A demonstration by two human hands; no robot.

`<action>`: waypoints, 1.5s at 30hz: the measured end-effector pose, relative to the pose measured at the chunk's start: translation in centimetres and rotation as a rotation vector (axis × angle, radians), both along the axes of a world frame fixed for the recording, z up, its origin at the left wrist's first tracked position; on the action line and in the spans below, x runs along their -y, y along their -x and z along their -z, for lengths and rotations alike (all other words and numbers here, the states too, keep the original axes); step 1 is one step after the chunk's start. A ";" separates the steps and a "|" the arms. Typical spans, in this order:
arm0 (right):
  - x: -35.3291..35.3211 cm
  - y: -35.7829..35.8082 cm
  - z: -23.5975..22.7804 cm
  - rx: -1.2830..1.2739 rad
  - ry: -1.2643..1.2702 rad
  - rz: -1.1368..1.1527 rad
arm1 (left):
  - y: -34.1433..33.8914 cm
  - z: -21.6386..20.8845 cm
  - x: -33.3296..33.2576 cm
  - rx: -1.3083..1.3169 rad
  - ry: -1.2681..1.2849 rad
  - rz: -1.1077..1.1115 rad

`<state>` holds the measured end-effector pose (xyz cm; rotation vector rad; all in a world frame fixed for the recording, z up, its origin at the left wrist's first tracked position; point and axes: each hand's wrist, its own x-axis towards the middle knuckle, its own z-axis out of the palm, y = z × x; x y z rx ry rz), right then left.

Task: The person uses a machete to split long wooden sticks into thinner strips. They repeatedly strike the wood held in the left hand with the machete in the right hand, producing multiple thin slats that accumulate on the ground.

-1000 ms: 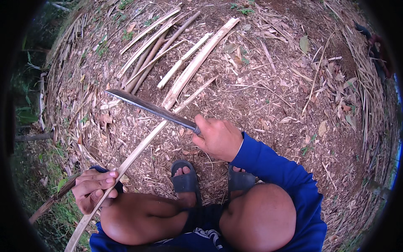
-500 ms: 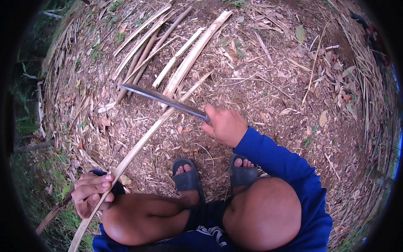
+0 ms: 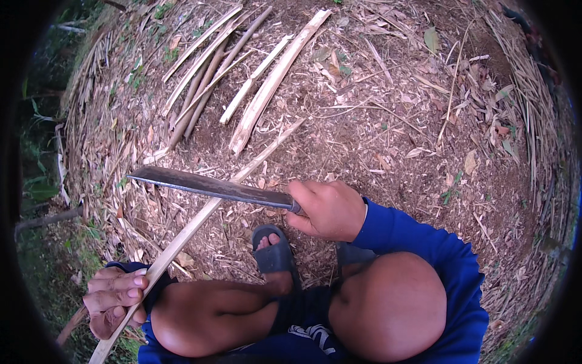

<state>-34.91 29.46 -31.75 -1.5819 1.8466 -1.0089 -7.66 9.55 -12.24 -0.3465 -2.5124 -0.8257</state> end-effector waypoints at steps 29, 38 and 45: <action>-2.9 6.1 10.5 -0.126 -0.492 0.266 | 0.6 4.7 -0.2 -0.403 -0.365 -0.244; -0.9 2.5 3.7 0.097 -0.264 0.129 | -0.1 3.3 1.2 -0.144 -0.112 0.090; 0.4 -0.6 -2.8 -0.035 0.122 -0.251 | 0.1 -0.4 -1.8 0.311 -0.328 0.022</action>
